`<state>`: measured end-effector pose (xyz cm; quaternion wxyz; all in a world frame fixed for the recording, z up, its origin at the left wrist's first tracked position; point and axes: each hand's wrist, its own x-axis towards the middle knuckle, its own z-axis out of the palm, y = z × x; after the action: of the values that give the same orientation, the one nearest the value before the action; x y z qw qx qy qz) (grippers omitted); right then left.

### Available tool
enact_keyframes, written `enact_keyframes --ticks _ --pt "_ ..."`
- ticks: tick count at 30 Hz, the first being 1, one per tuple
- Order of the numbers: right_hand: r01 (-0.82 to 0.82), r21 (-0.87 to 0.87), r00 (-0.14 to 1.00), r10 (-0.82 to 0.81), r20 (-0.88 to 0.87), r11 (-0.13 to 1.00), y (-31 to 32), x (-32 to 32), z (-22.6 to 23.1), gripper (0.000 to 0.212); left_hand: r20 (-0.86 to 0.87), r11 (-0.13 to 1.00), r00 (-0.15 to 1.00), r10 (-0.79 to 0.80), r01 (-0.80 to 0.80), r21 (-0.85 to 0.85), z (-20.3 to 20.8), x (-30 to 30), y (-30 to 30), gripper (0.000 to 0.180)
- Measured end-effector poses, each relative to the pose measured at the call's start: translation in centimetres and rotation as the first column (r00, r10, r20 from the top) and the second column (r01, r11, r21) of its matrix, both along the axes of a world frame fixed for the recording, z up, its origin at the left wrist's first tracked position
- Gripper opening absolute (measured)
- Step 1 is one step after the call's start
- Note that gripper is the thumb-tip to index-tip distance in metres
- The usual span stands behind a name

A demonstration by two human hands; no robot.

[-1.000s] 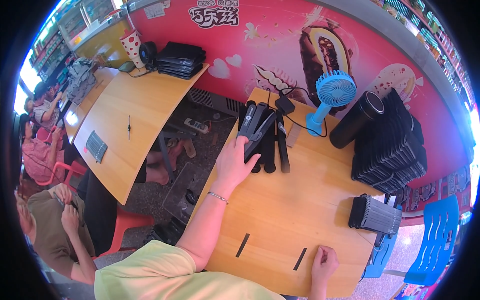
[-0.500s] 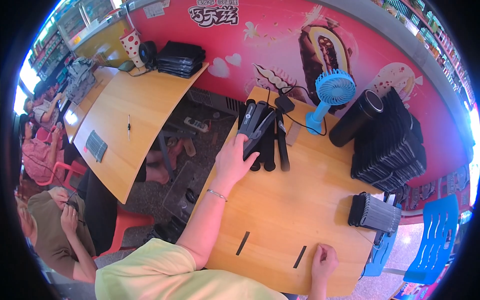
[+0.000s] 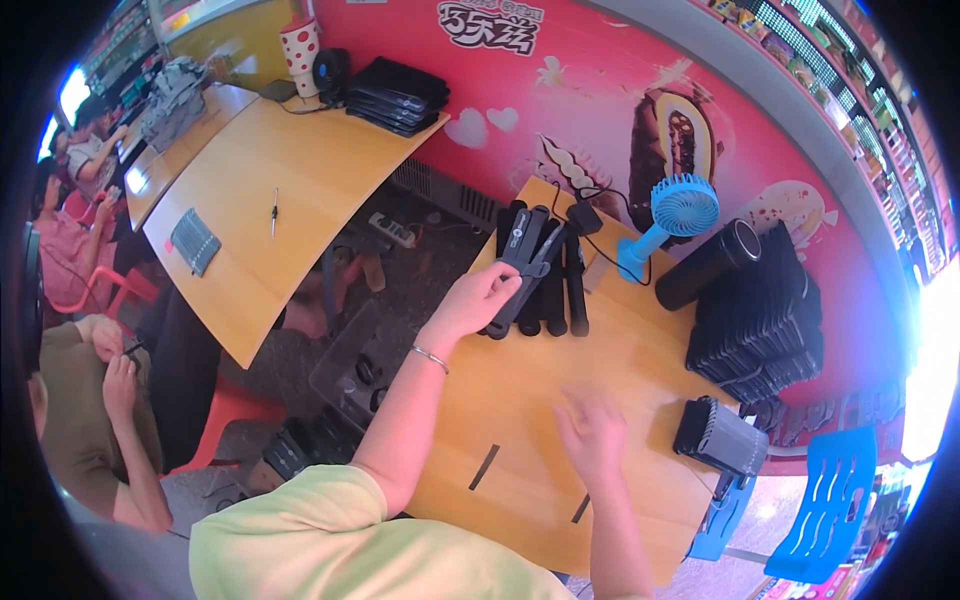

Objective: Assembling or inspecting black straps by inserting small rods or pins manually.

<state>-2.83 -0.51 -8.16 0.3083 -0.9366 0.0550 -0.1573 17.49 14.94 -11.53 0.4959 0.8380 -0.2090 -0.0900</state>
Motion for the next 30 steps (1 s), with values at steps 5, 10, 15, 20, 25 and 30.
enact_keyframes --ticks 5,10,15,20,25,30 --pt "-0.348 -0.272 0.916 0.388 0.106 0.897 3.6 10.6 3.0 0.048 0.114 0.981 0.992 0.049 -0.027 -0.192 -1.8 0.1 -0.2 0.015" --pt "-0.449 -0.389 0.884 0.465 -0.058 0.804 3.9 13.7 2.4 0.061 0.123 0.950 0.989 0.087 -0.046 -0.308 -2.7 0.8 0.3 0.028" --pt "-0.514 -0.314 0.858 0.479 -0.188 0.798 3.2 14.0 1.8 0.066 0.146 0.971 0.971 0.189 -0.163 -0.177 -2.4 0.7 0.8 0.028" --pt "-0.484 -0.256 0.872 0.485 -0.067 0.837 2.2 13.9 -0.4 0.058 0.230 0.986 0.964 0.133 -0.105 -0.128 -2.8 0.6 0.9 0.040" --pt "-0.493 -0.308 0.840 0.537 0.075 0.814 1.5 13.7 -0.5 0.046 0.391 0.981 0.917 0.082 -0.006 -0.191 -3.1 1.2 0.8 0.043" --pt "-0.183 0.021 0.966 0.176 0.188 0.983 0.1 14.8 -0.9 0.035 0.365 0.992 0.931 0.011 0.035 -0.118 -3.0 1.0 0.6 0.030"
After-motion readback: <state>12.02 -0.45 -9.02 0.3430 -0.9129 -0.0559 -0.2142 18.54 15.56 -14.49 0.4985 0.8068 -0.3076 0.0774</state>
